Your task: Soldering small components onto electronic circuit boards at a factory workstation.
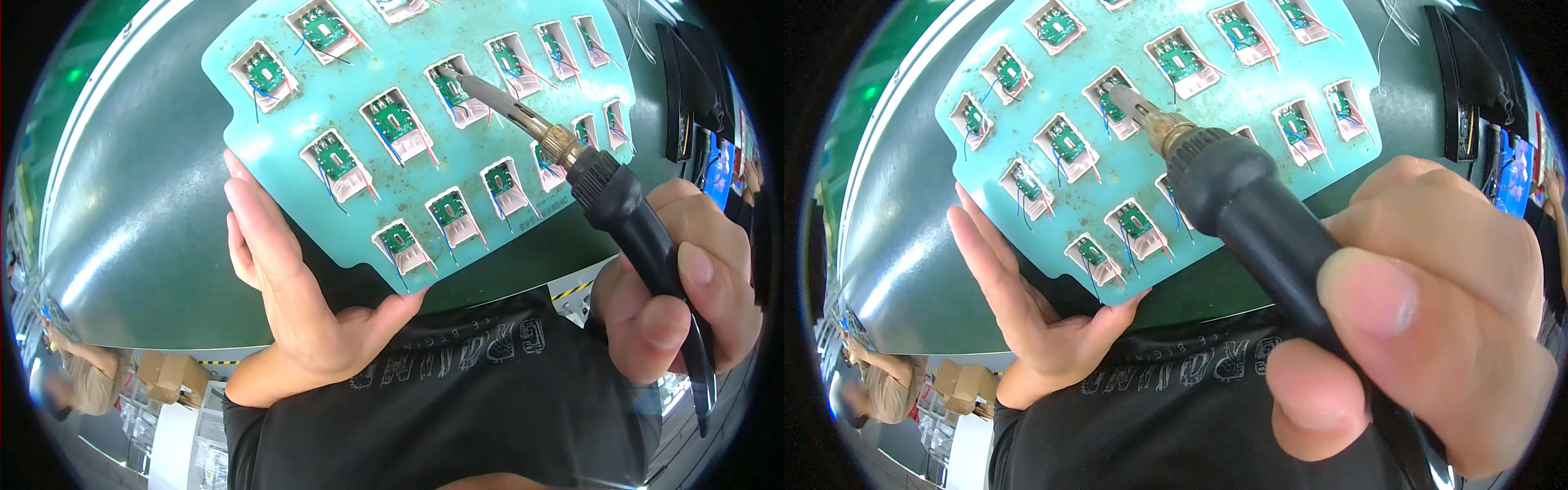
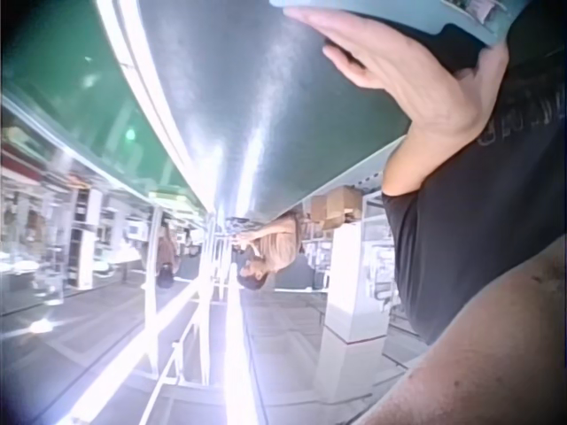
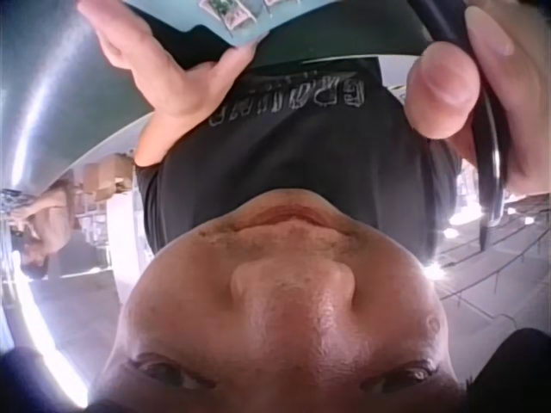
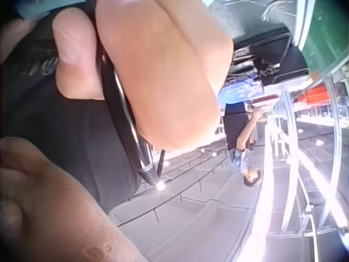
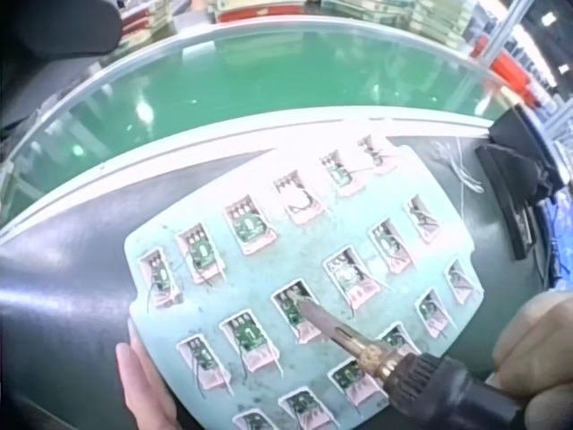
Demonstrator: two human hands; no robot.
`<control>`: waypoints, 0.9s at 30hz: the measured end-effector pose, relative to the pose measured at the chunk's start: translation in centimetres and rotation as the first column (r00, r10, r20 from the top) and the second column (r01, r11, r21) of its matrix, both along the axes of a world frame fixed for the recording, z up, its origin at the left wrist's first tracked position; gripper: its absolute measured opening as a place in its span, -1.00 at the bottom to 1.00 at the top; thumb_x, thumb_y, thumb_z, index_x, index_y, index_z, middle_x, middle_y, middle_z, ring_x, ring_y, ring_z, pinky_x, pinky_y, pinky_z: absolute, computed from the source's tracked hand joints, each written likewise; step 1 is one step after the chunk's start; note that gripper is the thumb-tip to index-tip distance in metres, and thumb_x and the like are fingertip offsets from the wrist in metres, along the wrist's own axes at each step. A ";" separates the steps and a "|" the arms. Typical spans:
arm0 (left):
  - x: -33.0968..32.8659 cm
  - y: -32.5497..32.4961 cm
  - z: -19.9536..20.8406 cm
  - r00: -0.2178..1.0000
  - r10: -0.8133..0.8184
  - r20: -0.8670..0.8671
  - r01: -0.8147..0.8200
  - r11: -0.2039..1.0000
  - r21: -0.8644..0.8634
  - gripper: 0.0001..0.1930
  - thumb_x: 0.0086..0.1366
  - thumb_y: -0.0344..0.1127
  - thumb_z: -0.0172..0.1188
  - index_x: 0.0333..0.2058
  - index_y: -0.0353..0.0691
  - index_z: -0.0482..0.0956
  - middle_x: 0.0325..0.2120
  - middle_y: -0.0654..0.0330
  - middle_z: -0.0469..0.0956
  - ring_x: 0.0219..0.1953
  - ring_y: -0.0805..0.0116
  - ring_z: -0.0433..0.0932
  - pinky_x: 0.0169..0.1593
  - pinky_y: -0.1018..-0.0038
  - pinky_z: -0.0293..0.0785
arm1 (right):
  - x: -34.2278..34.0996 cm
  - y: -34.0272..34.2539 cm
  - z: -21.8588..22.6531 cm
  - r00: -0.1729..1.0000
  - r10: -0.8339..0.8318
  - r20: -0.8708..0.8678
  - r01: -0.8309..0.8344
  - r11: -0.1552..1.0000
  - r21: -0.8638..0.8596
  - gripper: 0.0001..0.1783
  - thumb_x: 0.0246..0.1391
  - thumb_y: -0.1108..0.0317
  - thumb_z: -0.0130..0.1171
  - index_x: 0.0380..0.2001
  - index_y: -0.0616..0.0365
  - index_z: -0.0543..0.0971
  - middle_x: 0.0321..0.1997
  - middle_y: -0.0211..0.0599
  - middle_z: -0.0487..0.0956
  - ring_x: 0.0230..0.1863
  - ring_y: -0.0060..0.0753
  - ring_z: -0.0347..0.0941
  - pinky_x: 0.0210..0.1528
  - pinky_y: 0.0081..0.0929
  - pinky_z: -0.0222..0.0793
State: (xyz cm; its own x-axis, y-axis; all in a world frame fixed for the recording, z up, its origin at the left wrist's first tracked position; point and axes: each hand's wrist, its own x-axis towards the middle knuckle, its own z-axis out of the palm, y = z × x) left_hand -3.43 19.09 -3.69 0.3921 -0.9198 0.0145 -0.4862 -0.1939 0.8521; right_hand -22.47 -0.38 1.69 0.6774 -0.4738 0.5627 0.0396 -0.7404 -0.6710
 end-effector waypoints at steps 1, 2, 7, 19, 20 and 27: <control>0.0 0.0 0.0 0.999 -0.001 0.038 0.001 1.000 0.020 0.46 -0.07 -0.46 0.63 0.46 -0.47 -0.51 0.51 -0.35 -0.37 0.55 -0.06 -0.16 0.50 0.21 0.00 | 0.0 0.0 0.0 1.000 0.000 -0.005 0.000 1.000 -0.002 -0.62 0.37 0.20 0.13 0.06 0.27 0.46 -0.43 0.00 0.47 -0.65 -0.41 0.29 -0.64 -0.42 0.15; 0.0 0.0 0.0 1.000 0.001 -0.011 -0.001 1.000 -0.003 0.46 -0.07 -0.46 0.63 0.46 -0.47 -0.51 0.51 -0.35 -0.37 0.55 -0.06 -0.16 0.50 0.21 -0.01 | 0.0 0.0 0.0 1.000 0.000 -0.010 0.000 1.000 -0.004 -0.62 0.37 0.20 0.13 0.07 0.27 0.46 -0.43 0.00 0.47 -0.65 -0.41 0.29 -0.64 -0.42 0.15; 0.0 0.0 0.0 0.999 0.001 0.032 -0.002 1.000 0.027 0.46 -0.06 -0.45 0.63 0.46 -0.47 -0.51 0.51 -0.35 -0.37 0.56 -0.06 -0.17 0.50 0.22 -0.01 | -0.4 0.4 0.1 1.000 -0.021 -0.023 0.021 1.000 0.004 -0.60 0.38 0.16 0.14 0.07 0.26 0.45 -0.42 0.00 0.48 -0.64 -0.42 0.29 -0.63 -0.42 0.14; 0.0 0.1 0.0 0.998 -0.005 0.056 0.003 0.999 0.034 0.45 -0.07 -0.46 0.63 0.46 -0.47 -0.50 0.51 -0.34 -0.37 0.56 -0.06 -0.19 0.51 0.22 -0.06 | -1.1 0.5 0.3 1.000 0.000 -0.016 0.000 0.999 -0.042 -0.60 0.43 0.14 0.04 0.09 0.26 0.41 -0.34 0.01 0.49 -0.60 -0.42 0.31 -0.60 -0.44 0.17; 0.0 0.1 0.0 1.000 -0.002 0.003 0.002 1.000 0.008 0.45 -0.07 -0.46 0.63 0.46 -0.47 -0.50 0.51 -0.34 -0.37 0.56 -0.06 -0.19 0.51 0.22 -0.07 | -1.0 0.5 0.4 1.000 -0.009 -0.022 0.007 0.999 -0.047 -0.60 0.43 0.14 0.04 0.10 0.26 0.41 -0.34 0.02 0.49 -0.60 -0.42 0.31 -0.60 -0.43 0.17; 0.1 0.1 -0.2 1.000 -0.007 -0.014 0.007 1.000 -0.016 0.45 -0.07 -0.46 0.63 0.46 -0.47 -0.49 0.51 -0.33 -0.36 0.56 -0.06 -0.19 0.51 0.22 -0.07 | -0.6 0.4 0.3 0.995 -0.021 -0.101 0.009 0.992 -0.122 -0.60 0.44 0.16 0.03 0.11 0.27 0.41 -0.37 0.06 0.47 -0.63 -0.41 0.29 -0.61 -0.42 0.21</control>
